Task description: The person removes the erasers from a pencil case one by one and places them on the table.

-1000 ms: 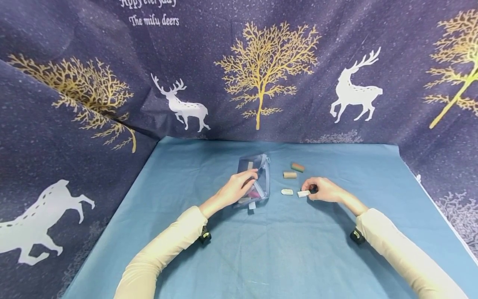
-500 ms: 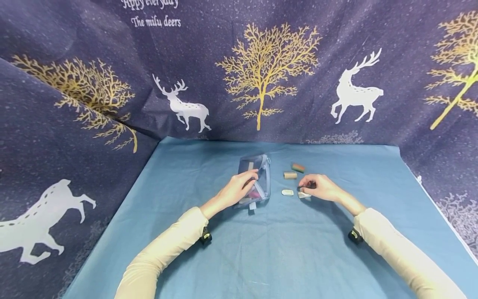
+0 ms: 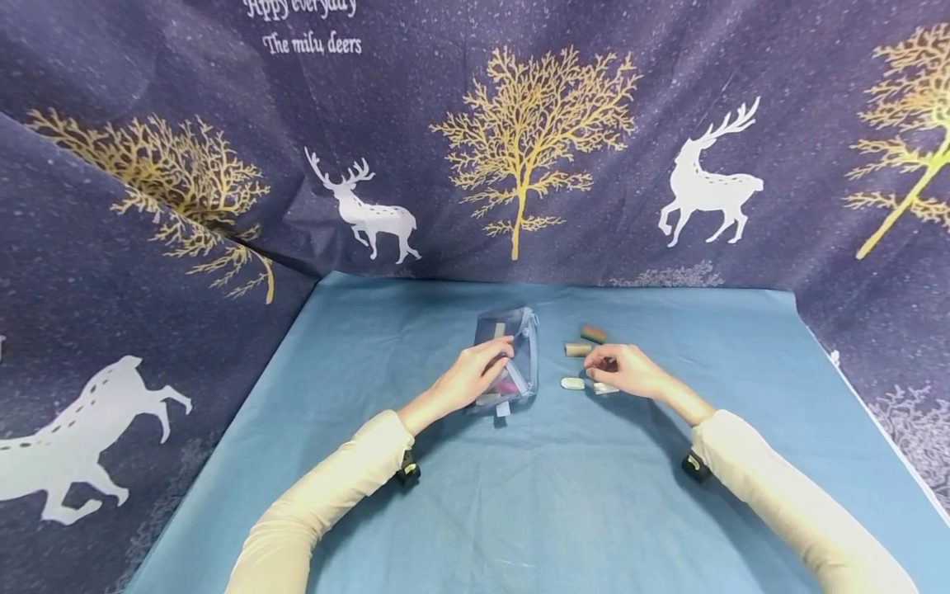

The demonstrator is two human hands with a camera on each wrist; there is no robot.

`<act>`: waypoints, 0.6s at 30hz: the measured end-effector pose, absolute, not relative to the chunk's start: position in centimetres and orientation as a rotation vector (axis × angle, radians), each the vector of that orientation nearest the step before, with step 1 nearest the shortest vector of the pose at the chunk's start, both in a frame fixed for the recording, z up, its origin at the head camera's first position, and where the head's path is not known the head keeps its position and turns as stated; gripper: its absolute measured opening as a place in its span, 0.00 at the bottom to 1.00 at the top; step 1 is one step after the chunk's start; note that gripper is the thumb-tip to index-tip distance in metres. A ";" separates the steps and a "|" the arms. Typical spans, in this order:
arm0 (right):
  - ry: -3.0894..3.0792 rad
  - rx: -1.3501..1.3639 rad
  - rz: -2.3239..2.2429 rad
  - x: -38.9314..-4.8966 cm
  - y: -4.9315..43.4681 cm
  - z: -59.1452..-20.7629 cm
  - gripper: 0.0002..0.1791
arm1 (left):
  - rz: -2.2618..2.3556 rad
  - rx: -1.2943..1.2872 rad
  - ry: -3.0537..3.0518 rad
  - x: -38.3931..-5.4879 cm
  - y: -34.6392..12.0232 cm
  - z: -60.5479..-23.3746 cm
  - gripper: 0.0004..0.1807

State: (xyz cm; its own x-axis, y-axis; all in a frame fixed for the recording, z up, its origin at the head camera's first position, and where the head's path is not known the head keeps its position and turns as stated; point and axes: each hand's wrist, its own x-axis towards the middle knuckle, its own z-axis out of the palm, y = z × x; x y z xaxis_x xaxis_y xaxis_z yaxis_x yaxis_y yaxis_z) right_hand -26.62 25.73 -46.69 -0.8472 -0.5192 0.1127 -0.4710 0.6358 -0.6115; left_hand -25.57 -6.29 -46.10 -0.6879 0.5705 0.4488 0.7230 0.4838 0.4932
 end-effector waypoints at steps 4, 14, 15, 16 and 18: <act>2.761 -0.868 -1.001 -26.9 25.2 -46.5 0.10 | -1.006 -1.104 -2.519 -25.6 -6.2 -46.1 0.08; 2.754 -0.916 -1.008 -27.2 23.9 -45.8 0.11 | -0.988 -1.128 -2.499 -25.6 -6.1 -46.5 0.08; 2.750 -0.908 -1.008 -27.2 23.8 -45.7 0.11 | -0.986 -1.130 -2.502 -25.5 -6.1 -46.5 0.08; 2.750 -0.907 -1.005 -27.3 23.7 -45.7 0.12 | -0.986 -1.132 -2.506 -25.5 -6.1 -46.5 0.08; 2.742 -0.894 -1.002 -27.4 23.5 -45.7 0.13 | -0.988 -1.132 -2.515 -25.5 -6.1 -46.4 0.09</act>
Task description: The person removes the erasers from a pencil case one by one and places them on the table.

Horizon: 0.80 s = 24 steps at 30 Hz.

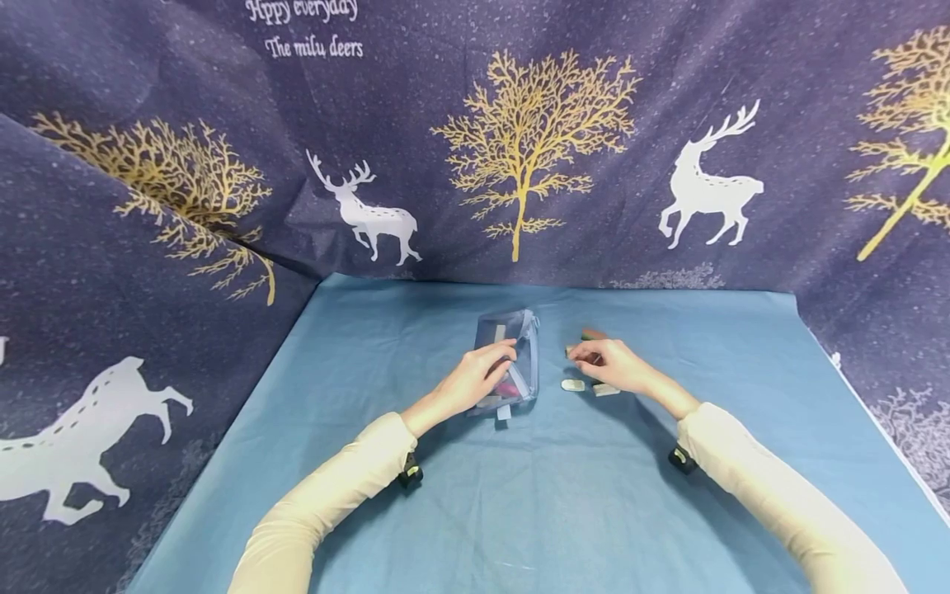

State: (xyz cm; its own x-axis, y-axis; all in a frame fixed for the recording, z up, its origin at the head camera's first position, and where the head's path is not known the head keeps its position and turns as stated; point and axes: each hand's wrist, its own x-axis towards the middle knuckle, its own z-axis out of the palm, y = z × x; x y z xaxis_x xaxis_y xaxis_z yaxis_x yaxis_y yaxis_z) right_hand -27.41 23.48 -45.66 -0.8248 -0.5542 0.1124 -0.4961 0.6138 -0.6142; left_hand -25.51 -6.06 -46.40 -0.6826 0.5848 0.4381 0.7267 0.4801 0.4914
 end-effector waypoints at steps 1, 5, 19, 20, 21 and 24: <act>2.737 -0.887 -1.001 -27.5 23.4 -45.6 0.13 | -0.988 -1.129 -2.522 -25.5 -6.0 -46.4 0.09; 2.726 -0.900 -0.993 -27.8 22.7 -45.5 0.13 | -0.991 -1.119 -2.533 -25.5 -5.9 -46.3 0.09; 2.730 -1.015 -0.956 -28.7 21.2 -45.5 0.12 | -0.996 -1.112 -2.528 -25.3 -5.8 -46.2 0.09; 2.729 -1.013 -0.956 -28.8 21.1 -45.5 0.12 | -1.000 -1.113 -2.530 -25.3 -5.9 -46.2 0.09; 2.728 -1.012 -0.954 -28.8 21.1 -45.5 0.12 | -0.998 -1.113 -2.533 -25.3 -5.9 -46.2 0.09; 2.729 -1.020 -0.945 -28.8 20.9 -45.5 0.12 | -0.988 -1.110 -2.535 -25.4 -5.8 -46.4 0.09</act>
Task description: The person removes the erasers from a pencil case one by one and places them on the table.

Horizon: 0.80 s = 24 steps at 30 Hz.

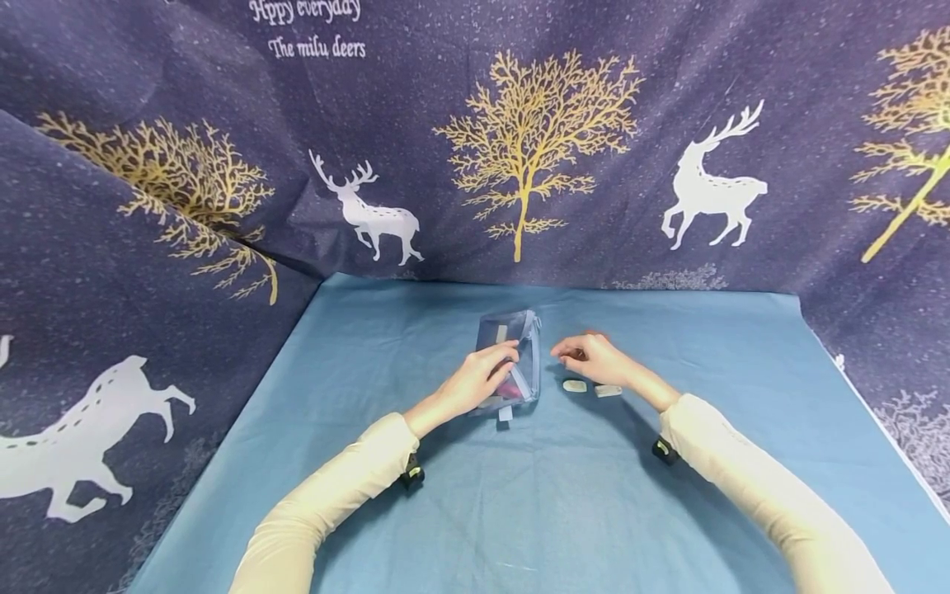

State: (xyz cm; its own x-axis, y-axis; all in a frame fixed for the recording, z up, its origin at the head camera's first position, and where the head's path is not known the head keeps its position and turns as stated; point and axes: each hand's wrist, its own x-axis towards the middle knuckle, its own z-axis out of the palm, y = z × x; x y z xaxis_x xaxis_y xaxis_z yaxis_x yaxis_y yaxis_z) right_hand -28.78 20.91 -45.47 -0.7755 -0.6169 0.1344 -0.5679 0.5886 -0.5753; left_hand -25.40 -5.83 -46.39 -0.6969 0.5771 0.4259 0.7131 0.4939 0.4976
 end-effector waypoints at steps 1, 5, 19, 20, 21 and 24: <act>2.725 -1.022 -0.945 -28.8 20.8 -45.5 0.13 | -0.985 -1.107 -2.535 -25.4 -5.8 -46.4 0.09; 2.688 -1.013 -0.967 -28.8 20.5 -45.5 0.13 | -0.980 -1.104 -2.534 -25.4 -5.8 -46.5 0.09; 2.645 -0.996 -0.937 -28.7 19.3 -45.4 0.14 | -0.954 -1.121 -2.517 -25.4 -5.8 -46.5 0.09; 2.643 -0.998 -0.933 -28.7 19.2 -45.5 0.15 | -0.954 -1.121 -2.520 -25.4 -5.8 -46.5 0.08; 2.642 -0.999 -0.927 -28.8 19.1 -45.5 0.15 | -0.957 -1.119 -2.525 -25.3 -5.7 -46.4 0.08; 2.647 -1.019 -0.918 -29.1 18.8 -45.9 0.15 | -0.965 -1.115 -2.527 -25.3 -5.6 -46.4 0.08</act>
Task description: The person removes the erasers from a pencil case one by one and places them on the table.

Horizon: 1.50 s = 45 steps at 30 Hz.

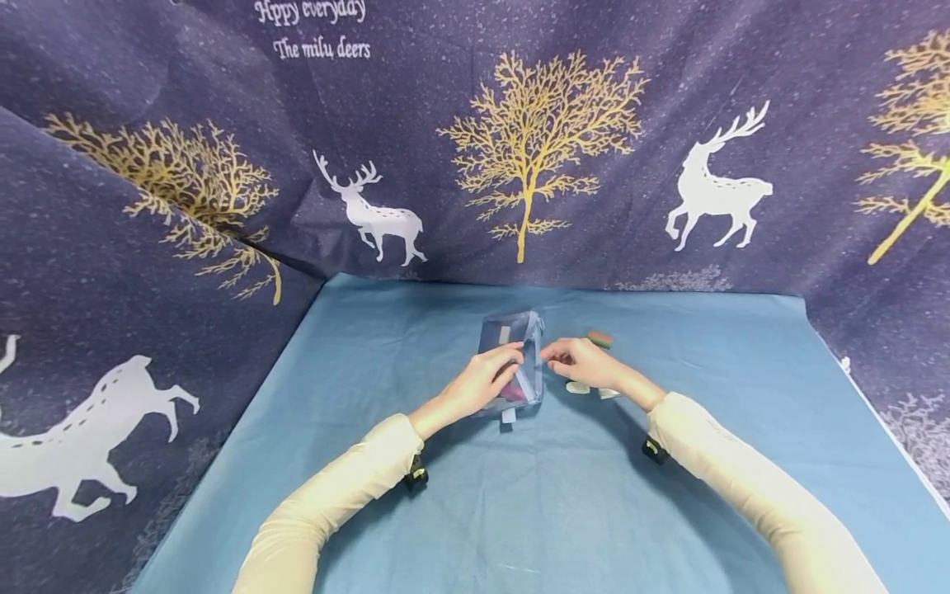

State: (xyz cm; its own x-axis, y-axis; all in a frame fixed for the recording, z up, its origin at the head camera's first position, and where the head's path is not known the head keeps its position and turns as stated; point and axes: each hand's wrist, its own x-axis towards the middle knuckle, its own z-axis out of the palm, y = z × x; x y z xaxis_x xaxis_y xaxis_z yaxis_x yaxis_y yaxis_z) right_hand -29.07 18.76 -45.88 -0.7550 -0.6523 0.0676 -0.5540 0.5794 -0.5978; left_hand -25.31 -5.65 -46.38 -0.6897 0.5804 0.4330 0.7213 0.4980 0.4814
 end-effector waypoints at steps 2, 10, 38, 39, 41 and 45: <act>2.659 -1.039 -0.914 -29.3 18.6 -46.1 0.15 | -0.966 -1.116 -2.523 -25.3 -5.6 -46.3 0.09; 2.687 -1.092 -0.902 -29.4 17.4 -46.1 0.16 | -0.964 -1.133 -2.477 -25.4 -5.6 -46.5 0.08; 2.673 -1.127 -0.774 -30.6 15.0 -46.5 0.07 | -0.976 -1.181 -2.465 -25.4 -5.5 -46.6 0.09; 2.677 -1.134 -0.766 -30.6 14.9 -46.5 0.08 | -0.974 -1.179 -2.465 -25.4 -5.5 -46.7 0.08; 2.681 -1.142 -0.756 -30.7 14.7 -46.6 0.09 | -0.974 -1.173 -2.468 -25.4 -5.5 -46.7 0.08; 2.681 -1.148 -0.760 -30.8 14.5 -46.7 0.09 | -0.972 -1.159 -2.477 -25.4 -5.5 -46.7 0.07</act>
